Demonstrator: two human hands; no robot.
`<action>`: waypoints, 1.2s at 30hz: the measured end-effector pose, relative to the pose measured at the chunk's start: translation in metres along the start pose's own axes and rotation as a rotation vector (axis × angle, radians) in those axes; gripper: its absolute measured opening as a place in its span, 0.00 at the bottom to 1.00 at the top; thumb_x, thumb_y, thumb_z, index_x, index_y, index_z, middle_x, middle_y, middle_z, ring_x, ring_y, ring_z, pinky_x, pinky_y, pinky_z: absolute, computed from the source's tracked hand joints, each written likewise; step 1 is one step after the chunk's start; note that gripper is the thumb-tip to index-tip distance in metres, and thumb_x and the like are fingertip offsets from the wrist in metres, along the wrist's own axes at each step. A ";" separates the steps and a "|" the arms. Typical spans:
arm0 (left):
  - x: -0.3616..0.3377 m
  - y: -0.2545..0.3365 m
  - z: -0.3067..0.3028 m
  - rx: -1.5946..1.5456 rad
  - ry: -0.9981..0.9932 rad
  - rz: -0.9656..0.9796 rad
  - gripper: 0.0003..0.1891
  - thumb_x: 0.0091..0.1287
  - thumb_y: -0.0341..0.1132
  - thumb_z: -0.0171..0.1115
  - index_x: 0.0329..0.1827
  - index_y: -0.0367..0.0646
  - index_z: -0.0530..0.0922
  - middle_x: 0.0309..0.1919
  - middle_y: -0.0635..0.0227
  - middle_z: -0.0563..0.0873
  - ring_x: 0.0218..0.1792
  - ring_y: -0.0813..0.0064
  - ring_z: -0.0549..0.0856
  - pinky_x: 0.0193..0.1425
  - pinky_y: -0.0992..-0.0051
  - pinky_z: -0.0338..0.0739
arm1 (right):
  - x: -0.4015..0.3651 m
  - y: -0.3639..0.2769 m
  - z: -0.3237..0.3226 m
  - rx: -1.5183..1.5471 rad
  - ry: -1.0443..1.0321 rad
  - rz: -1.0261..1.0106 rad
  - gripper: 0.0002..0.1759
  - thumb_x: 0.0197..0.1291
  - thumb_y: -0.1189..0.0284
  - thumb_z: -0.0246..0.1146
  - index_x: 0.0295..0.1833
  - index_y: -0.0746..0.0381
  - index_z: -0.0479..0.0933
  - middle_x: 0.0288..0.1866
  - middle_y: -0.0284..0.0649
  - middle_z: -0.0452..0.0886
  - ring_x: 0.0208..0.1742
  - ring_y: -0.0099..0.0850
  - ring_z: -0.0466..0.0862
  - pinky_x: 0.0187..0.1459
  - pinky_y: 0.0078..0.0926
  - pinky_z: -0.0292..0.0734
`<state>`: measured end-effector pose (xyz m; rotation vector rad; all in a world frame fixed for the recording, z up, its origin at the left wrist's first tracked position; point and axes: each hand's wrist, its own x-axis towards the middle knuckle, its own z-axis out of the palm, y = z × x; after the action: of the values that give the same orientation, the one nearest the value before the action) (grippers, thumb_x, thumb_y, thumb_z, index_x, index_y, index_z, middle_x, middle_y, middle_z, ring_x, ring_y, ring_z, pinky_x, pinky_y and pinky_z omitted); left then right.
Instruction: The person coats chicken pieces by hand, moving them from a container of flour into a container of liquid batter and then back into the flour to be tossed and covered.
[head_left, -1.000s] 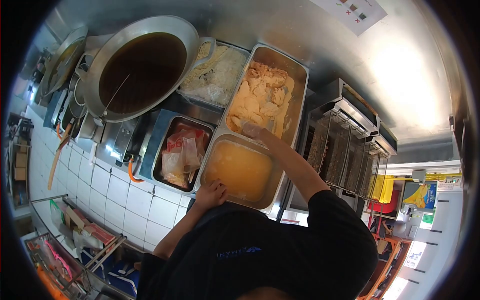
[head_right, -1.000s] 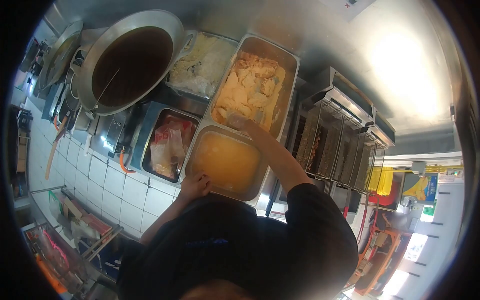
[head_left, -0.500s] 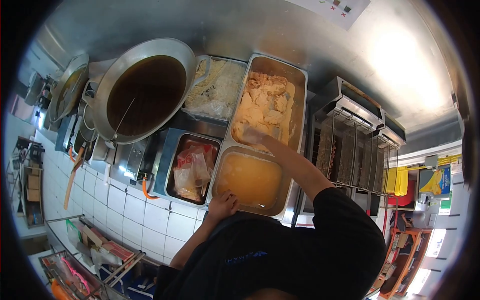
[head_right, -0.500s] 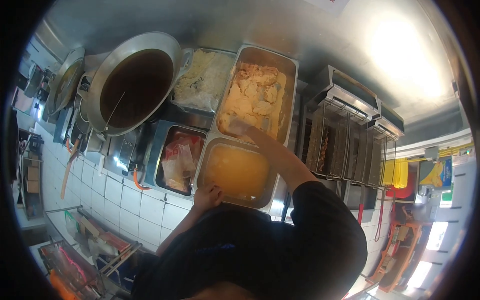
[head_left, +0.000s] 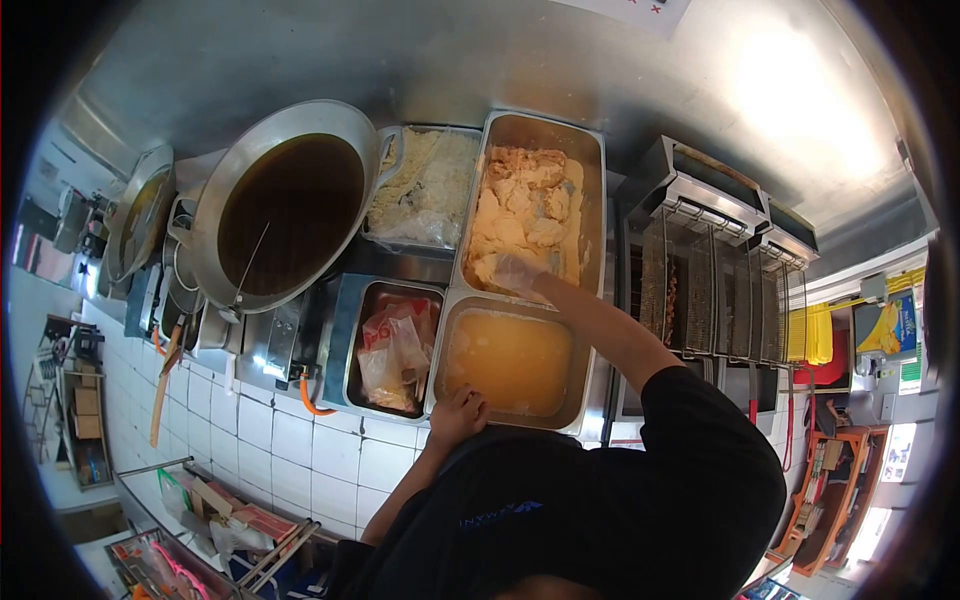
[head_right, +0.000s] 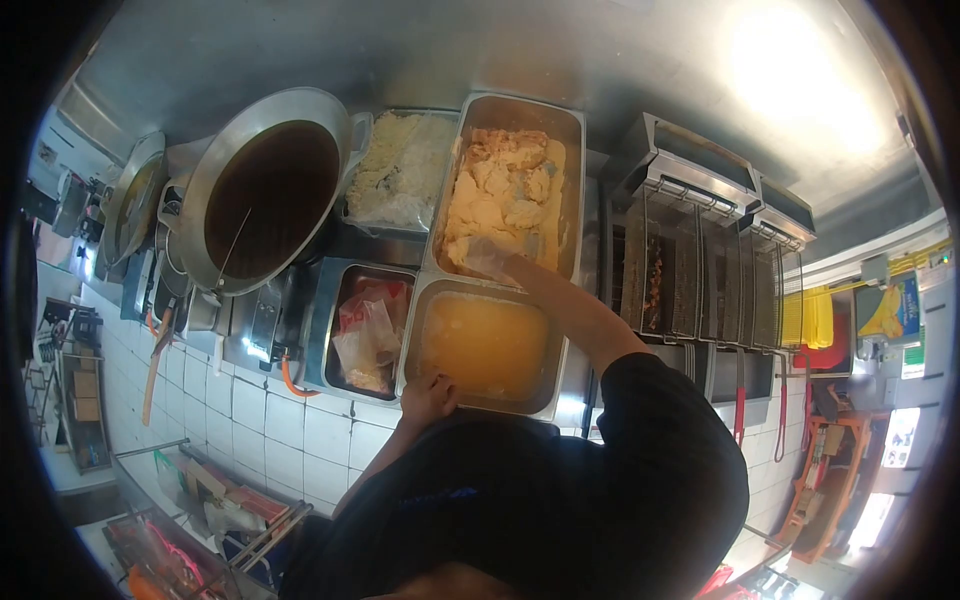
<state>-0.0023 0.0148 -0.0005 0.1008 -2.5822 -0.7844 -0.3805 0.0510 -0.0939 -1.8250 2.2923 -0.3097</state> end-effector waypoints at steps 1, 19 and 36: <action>0.000 0.001 0.000 -0.001 -0.001 -0.003 0.05 0.59 0.33 0.73 0.32 0.49 0.82 0.34 0.70 0.83 0.26 0.65 0.86 0.29 0.66 0.82 | 0.000 -0.007 -0.024 -0.414 -0.192 -0.135 0.08 0.68 0.71 0.59 0.39 0.61 0.83 0.30 0.39 0.82 0.27 0.34 0.77 0.35 0.37 0.78; -0.002 0.000 0.003 0.027 -0.024 -0.009 0.06 0.57 0.33 0.72 0.33 0.52 0.82 0.34 0.72 0.83 0.23 0.64 0.85 0.27 0.66 0.82 | -0.015 0.009 -0.013 0.275 -0.410 0.306 0.08 0.66 0.71 0.60 0.43 0.64 0.82 0.30 0.42 0.83 0.31 0.34 0.81 0.32 0.37 0.75; 0.002 -0.002 0.000 0.028 -0.052 0.010 0.06 0.57 0.34 0.73 0.33 0.53 0.83 0.34 0.72 0.83 0.24 0.66 0.86 0.27 0.67 0.81 | 0.006 0.009 0.018 0.556 -0.145 0.535 0.11 0.70 0.71 0.58 0.50 0.66 0.80 0.28 0.41 0.81 0.30 0.31 0.81 0.27 0.35 0.72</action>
<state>-0.0040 0.0132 -0.0006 0.0765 -2.6410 -0.7565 -0.3854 0.0464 -0.1134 -0.9085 2.1894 -0.6181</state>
